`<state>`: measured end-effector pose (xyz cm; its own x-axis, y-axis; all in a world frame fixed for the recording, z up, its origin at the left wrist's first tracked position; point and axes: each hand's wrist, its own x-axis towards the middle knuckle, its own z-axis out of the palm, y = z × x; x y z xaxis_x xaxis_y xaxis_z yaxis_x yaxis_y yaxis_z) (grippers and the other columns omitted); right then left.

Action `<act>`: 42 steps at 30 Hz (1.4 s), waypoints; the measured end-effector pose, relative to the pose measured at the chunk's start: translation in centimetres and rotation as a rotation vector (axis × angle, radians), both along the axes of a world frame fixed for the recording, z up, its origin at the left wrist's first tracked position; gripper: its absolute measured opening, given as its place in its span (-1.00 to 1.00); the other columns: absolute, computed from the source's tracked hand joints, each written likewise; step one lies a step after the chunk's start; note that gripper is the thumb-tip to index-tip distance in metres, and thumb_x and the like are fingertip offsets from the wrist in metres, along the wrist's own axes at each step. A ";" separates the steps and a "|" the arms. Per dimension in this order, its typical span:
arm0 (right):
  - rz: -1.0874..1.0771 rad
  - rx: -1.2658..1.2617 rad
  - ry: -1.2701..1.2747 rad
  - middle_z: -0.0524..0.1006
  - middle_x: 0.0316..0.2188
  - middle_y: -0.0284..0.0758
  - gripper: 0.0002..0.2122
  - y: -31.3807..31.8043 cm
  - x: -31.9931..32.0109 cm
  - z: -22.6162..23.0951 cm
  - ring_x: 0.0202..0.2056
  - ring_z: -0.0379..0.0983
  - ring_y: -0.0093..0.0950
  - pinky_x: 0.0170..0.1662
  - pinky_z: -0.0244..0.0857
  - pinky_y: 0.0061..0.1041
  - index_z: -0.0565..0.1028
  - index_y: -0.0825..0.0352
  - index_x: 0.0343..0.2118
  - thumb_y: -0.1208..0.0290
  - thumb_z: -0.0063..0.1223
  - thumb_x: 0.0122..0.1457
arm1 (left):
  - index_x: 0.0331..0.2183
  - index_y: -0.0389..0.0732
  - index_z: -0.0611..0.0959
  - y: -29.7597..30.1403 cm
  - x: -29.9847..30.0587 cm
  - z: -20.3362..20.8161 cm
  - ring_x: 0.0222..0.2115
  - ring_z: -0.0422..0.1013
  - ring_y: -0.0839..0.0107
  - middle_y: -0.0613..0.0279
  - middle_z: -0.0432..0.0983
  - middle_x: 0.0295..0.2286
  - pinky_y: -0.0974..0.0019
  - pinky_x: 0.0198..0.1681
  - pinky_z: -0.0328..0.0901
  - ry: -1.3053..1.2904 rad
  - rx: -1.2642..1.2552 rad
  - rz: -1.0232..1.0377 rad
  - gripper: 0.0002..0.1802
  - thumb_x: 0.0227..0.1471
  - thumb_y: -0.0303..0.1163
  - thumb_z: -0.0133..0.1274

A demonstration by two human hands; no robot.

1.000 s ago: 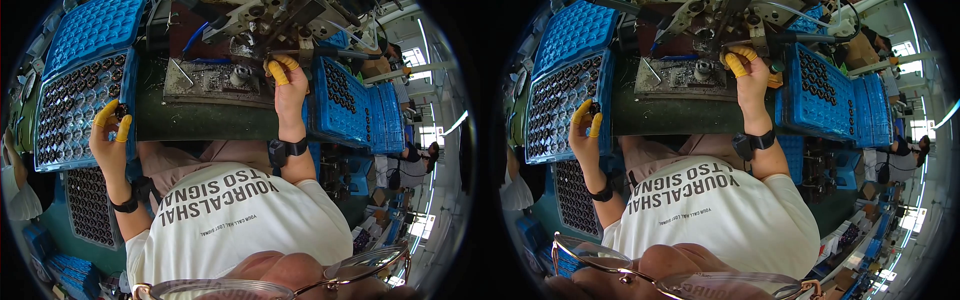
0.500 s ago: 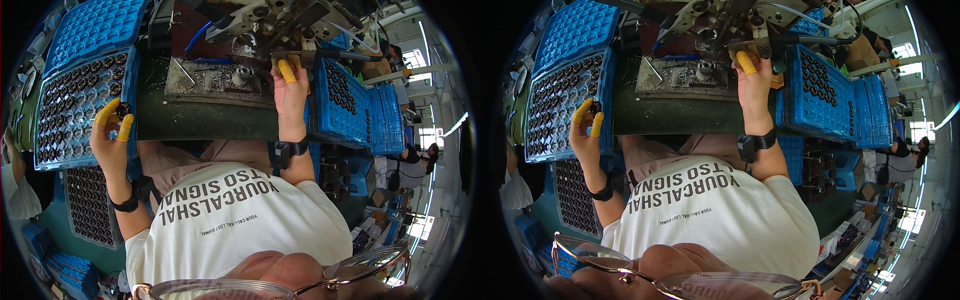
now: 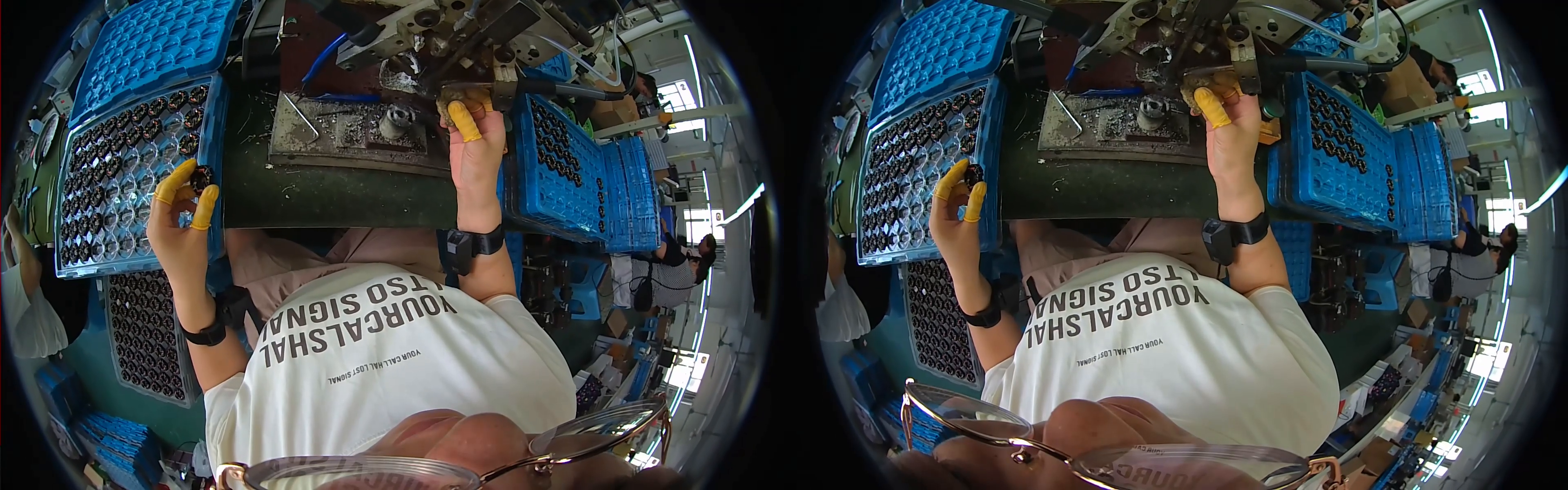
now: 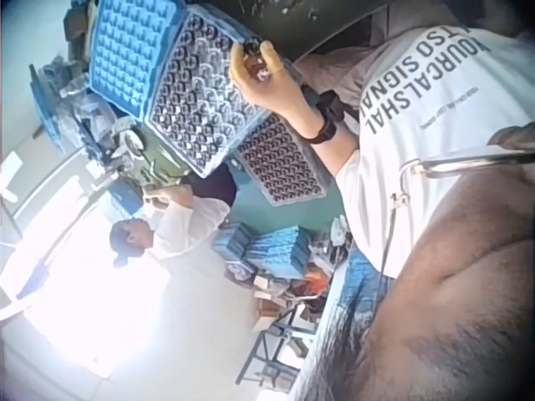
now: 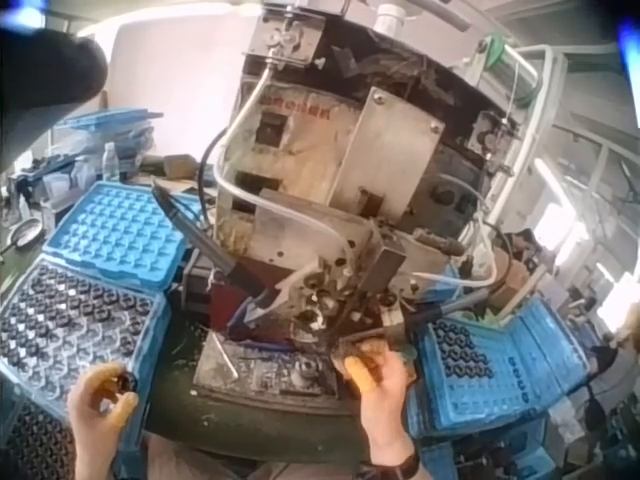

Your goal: Assembling small electronic or mechanical components using a stationary assembly machine and pliers.

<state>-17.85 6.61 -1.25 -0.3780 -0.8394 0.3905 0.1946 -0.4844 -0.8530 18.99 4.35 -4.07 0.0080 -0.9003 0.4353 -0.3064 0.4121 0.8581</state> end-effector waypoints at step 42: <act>-0.561 -0.013 1.244 0.56 -0.18 -0.27 -0.73 5.7 -0.3 -3.5 -0.15 0.44 -0.20 -0.05 0.30 -0.33 0.55 0.27 -0.20 0.44 0.27 -0.01 | -0.07 -0.24 0.61 -0.2 0.2 -0.4 -0.40 0.38 0.66 0.36 0.50 -0.34 0.59 -0.31 0.31 -0.083 0.006 0.056 -0.54 -0.08 -0.53 0.29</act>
